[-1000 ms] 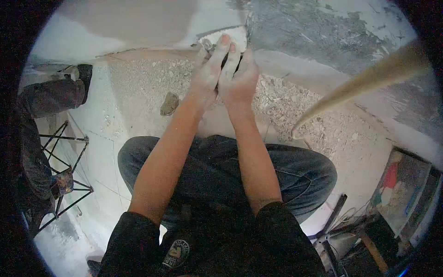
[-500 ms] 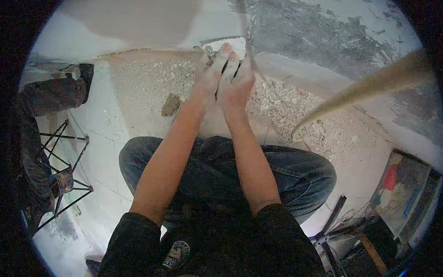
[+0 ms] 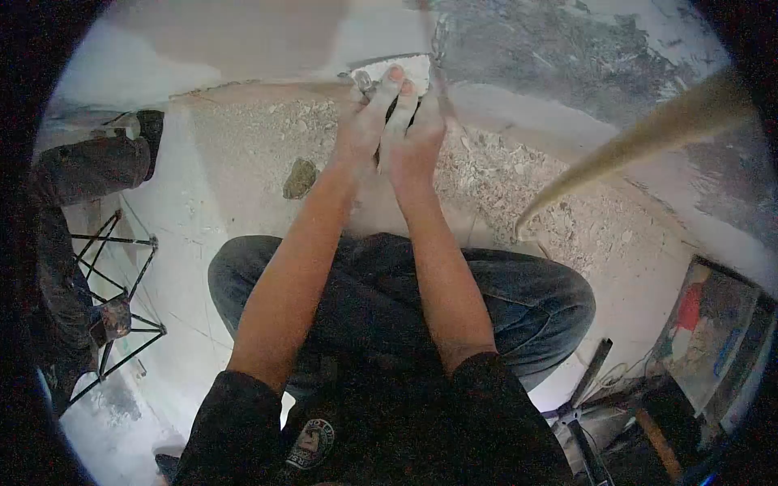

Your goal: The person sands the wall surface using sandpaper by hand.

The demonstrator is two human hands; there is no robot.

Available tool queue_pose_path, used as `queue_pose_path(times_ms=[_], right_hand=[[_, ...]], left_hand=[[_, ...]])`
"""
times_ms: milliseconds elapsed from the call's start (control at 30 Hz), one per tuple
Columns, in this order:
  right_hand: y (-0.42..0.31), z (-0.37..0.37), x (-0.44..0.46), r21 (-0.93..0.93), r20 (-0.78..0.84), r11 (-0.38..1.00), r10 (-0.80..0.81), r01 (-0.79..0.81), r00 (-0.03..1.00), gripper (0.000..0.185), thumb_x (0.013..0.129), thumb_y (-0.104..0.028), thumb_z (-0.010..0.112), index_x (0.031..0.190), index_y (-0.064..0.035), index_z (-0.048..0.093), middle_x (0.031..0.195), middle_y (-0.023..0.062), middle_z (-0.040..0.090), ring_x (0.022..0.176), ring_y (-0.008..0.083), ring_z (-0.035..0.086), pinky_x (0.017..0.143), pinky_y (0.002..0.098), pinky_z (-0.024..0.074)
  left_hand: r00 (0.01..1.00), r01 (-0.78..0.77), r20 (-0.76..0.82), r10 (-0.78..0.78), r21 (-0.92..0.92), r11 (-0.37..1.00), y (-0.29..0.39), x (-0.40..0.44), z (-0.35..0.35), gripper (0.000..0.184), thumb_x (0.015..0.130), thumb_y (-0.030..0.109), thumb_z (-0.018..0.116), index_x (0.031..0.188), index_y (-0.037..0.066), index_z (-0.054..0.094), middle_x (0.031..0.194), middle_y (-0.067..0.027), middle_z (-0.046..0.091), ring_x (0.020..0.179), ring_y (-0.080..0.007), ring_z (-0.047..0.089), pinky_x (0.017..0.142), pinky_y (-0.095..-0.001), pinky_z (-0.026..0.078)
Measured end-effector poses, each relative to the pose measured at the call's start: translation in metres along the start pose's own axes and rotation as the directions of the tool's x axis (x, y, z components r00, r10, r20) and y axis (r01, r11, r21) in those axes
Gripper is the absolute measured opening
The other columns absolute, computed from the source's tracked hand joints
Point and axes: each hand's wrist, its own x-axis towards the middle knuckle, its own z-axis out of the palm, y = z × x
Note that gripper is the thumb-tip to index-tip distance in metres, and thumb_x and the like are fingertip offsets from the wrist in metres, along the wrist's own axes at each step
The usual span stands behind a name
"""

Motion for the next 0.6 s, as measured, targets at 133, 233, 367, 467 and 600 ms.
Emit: queue_pose_path(times_ms=[133, 233, 367, 467, 600], right_hand=[[0.006, 0.003, 0.002, 0.024, -0.002, 0.999, -0.036, 0.036, 0.999, 0.026, 0.098, -0.019, 0.047, 0.098, 0.0046, 0.057, 0.079, 0.0152, 0.063, 0.072, 0.0272, 0.061, 0.067, 0.0378, 0.0484], [0.002, 0.003, 0.005, 0.035, -0.052, 0.983, -0.178, 0.18, 0.983, 0.026, 0.098, -0.02, 0.048, 0.095, 0.0037, 0.057, 0.078, 0.0155, 0.063, 0.071, 0.026, 0.062, 0.065, 0.037, 0.048], [-0.023, -0.015, 0.023, 0.085, 0.037, 0.984, -0.161, 0.157, 0.986, 0.027, 0.098, -0.022, 0.048, 0.094, 0.0029, 0.058, 0.077, 0.0159, 0.064, 0.069, 0.0251, 0.062, 0.065, 0.0362, 0.0476], [-0.044, -0.017, 0.025, -0.014, 0.038, 0.983, -0.183, 0.184, 0.982, 0.027, 0.098, -0.023, 0.049, 0.096, 0.0029, 0.058, 0.077, 0.0178, 0.064, 0.068, 0.0245, 0.062, 0.065, 0.0354, 0.0475], [-0.002, 0.002, 0.014, 0.092, -0.074, 0.969, -0.221, 0.227, 0.972, 0.028, 0.098, -0.022, 0.047, 0.097, 0.0039, 0.058, 0.081, 0.0178, 0.064, 0.072, 0.0258, 0.063, 0.066, 0.0363, 0.0475]], left_hand=[[0.999, -0.044, 0.026, 0.044, -0.015, 0.999, -0.005, 0.003, -0.003, 0.023, 0.089, 0.026, 0.068, 0.098, 0.006, 0.064, 0.091, 0.0005, 0.065, 0.081, -0.0083, 0.06, 0.069, -0.0249, 0.049], [0.999, -0.015, 0.049, 0.018, -0.047, 0.999, -0.001, 0.001, -0.001, 0.024, 0.088, 0.027, 0.069, 0.098, 0.005, 0.065, 0.09, 0.0001, 0.065, 0.081, -0.0082, 0.06, 0.067, -0.0233, 0.049], [0.996, -0.067, 0.06, 0.066, 0.008, 0.998, 0.03, -0.006, 0.018, 0.029, 0.09, 0.032, 0.066, 0.104, 0.007, 0.063, 0.096, -0.0004, 0.063, 0.084, -0.0094, 0.059, 0.072, -0.0254, 0.05], [0.982, -0.145, 0.122, 0.146, -0.021, 0.989, 0.026, -0.001, 0.017, 0.031, 0.09, 0.032, 0.066, 0.106, 0.007, 0.062, 0.098, -0.0003, 0.064, 0.086, -0.0101, 0.059, 0.074, -0.0262, 0.05], [0.991, -0.131, 0.045, 0.13, 0.036, 0.991, 0.012, 0.0, 0.011, 0.032, 0.09, 0.032, 0.066, 0.109, 0.006, 0.061, 0.099, -0.0011, 0.064, 0.088, -0.0108, 0.059, 0.076, -0.0269, 0.05]])
